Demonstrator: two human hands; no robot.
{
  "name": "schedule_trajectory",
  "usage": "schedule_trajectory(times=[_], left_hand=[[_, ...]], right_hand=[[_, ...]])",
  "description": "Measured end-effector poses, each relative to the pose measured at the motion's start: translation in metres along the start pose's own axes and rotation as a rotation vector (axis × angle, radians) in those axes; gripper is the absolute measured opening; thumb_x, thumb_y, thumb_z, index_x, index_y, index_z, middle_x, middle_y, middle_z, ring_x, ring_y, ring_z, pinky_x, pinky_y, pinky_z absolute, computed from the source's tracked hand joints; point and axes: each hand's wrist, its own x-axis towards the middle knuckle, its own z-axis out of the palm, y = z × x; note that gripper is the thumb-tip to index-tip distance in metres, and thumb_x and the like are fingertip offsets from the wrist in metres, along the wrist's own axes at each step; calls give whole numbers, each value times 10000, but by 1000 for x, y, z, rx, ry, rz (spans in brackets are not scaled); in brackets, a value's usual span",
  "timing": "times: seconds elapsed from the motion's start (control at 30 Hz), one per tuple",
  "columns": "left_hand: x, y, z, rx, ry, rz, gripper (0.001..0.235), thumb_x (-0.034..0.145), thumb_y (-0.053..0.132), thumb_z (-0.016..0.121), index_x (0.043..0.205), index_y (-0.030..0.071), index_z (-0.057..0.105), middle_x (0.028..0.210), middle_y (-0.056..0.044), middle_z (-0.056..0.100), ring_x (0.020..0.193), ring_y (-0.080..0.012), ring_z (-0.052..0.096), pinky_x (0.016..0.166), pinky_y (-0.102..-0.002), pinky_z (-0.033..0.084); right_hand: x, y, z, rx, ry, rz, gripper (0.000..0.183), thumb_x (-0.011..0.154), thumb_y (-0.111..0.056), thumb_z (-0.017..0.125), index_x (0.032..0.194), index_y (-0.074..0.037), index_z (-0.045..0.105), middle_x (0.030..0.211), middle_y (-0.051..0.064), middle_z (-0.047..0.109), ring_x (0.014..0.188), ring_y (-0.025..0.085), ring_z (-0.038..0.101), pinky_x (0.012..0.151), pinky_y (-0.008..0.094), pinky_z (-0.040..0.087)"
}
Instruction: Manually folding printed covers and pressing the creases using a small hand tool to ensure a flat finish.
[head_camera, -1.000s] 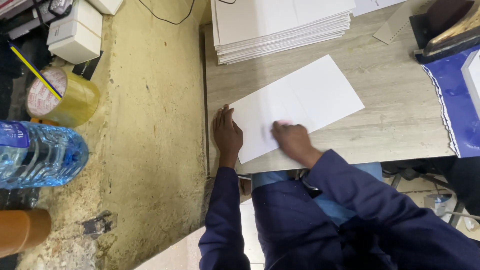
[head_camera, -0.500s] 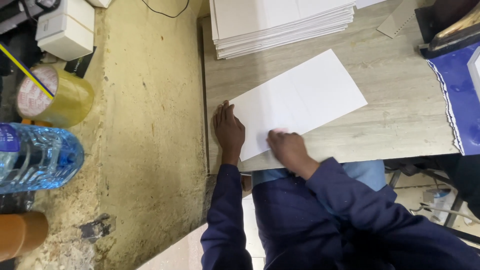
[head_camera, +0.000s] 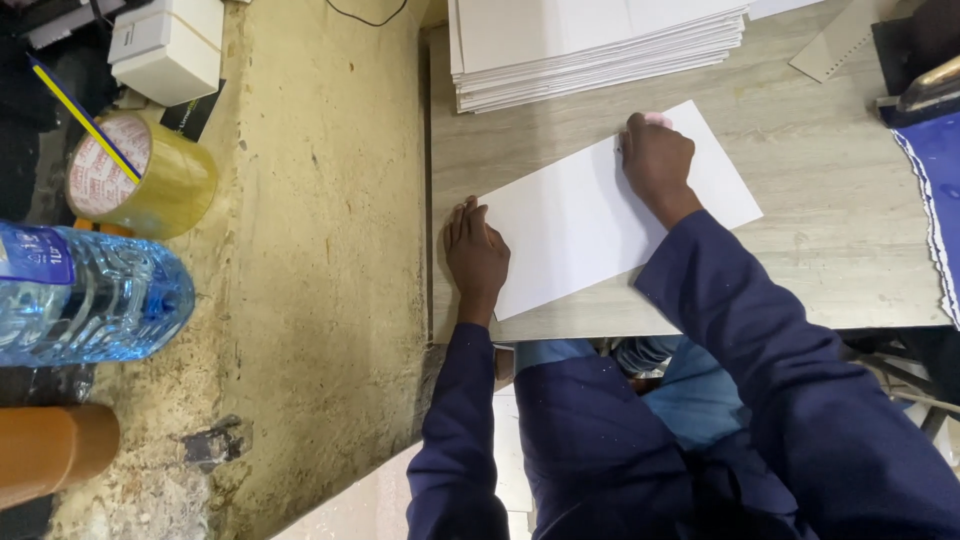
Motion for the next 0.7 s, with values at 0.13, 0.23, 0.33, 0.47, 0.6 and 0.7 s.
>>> schedule_trajectory(times=[0.13,0.23,0.33,0.47,0.6,0.7], left_hand=[[-1,-1,4,-1,18,16,300,1014,73,572,1286,122,689,1403,-127,732,1353,-343,667,1100,-483,482],[-4,-4,6,-24,10,1,304,1017,90,579,1297,124,692,1415,-125,729,1373,-343,655,1118,-486,472],[-5,-3,5,-62,13,-16,303,1033,103,577,1312,131,692,1441,-121,717,1401,-336,635,1141,-485,458],[-7,-5,4,-68,-29,-36,312,1049,108,561,1336,131,684,1471,-128,700,1428,-342,614,1165,-494,440],[-10,-3,3,-45,-68,-40,327,1059,122,558,1364,133,672,1500,-124,680,1454,-339,592,1182,-500,426],[-8,-3,1,-48,-122,-37,344,1087,148,517,1409,130,635,1549,-131,638,1480,-344,563,1197,-508,414]], right_hand=[[-7,-53,8,126,-59,-95,232,1138,-287,584,1194,-117,731,950,174,794,932,446,798,768,568,601],[0,-64,6,138,-124,-184,198,1103,-288,627,1203,-171,751,961,155,798,943,437,799,793,566,605],[-5,-60,-3,85,-145,-214,218,1099,-278,636,1259,-194,759,984,170,806,956,439,802,817,575,611],[-55,-50,-19,150,-182,-233,243,1123,-280,567,1262,-176,737,992,195,802,990,457,793,858,596,603],[-120,-34,-41,155,-179,-230,226,1117,-253,578,1253,-166,736,1007,207,805,1006,450,794,849,580,616],[-158,-28,-58,172,-245,-242,231,1109,-257,572,1251,-171,733,1031,208,812,1032,451,793,871,592,618]])
